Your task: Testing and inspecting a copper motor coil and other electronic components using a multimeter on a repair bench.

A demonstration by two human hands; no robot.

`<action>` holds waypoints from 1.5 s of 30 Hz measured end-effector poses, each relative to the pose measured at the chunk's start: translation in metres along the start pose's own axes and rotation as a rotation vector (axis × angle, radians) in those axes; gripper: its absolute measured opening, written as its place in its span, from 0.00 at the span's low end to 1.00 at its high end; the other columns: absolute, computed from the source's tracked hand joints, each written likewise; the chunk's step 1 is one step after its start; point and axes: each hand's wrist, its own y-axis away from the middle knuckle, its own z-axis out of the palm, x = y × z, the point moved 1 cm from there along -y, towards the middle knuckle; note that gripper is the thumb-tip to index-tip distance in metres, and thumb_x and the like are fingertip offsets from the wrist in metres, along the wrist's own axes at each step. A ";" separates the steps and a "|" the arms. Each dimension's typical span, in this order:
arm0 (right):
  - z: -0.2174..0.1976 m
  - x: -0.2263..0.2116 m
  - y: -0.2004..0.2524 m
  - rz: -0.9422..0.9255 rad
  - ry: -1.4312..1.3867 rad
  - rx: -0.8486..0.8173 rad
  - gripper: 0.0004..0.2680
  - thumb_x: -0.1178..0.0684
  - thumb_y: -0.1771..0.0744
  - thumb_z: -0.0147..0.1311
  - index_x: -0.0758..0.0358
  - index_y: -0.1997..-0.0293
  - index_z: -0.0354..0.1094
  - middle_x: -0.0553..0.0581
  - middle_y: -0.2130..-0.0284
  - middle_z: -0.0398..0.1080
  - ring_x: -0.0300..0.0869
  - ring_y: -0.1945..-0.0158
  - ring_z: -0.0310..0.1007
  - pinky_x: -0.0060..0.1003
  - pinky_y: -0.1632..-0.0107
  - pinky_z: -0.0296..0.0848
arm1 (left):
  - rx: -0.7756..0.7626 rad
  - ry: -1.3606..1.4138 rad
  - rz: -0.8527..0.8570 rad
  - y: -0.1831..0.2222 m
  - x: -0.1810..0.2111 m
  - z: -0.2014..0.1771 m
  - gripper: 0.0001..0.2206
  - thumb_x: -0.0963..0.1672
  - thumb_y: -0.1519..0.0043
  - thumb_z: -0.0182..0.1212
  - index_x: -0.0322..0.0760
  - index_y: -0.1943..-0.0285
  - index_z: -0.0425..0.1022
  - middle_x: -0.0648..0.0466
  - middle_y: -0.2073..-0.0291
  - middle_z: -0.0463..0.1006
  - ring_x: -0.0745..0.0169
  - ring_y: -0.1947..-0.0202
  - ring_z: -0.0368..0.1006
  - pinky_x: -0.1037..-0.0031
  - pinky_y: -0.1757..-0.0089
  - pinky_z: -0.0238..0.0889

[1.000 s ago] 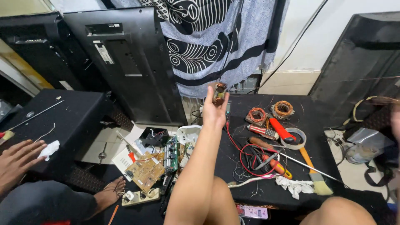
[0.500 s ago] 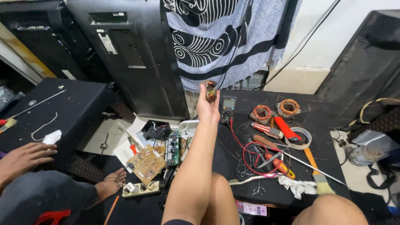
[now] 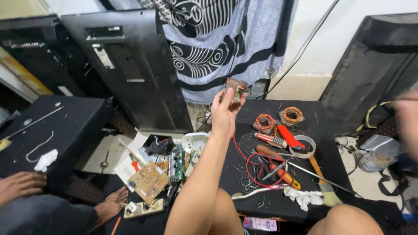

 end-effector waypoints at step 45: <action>0.164 -0.051 -0.012 0.223 -0.787 0.010 0.11 0.58 0.31 0.56 0.64 0.42 0.71 0.62 0.51 0.74 0.46 0.46 0.74 0.41 0.44 0.75 | -0.485 -1.054 0.647 0.044 -0.033 0.025 0.20 0.43 0.51 0.75 0.51 0.50 0.75 0.56 0.46 0.73 0.46 0.45 0.75 0.58 0.47 0.71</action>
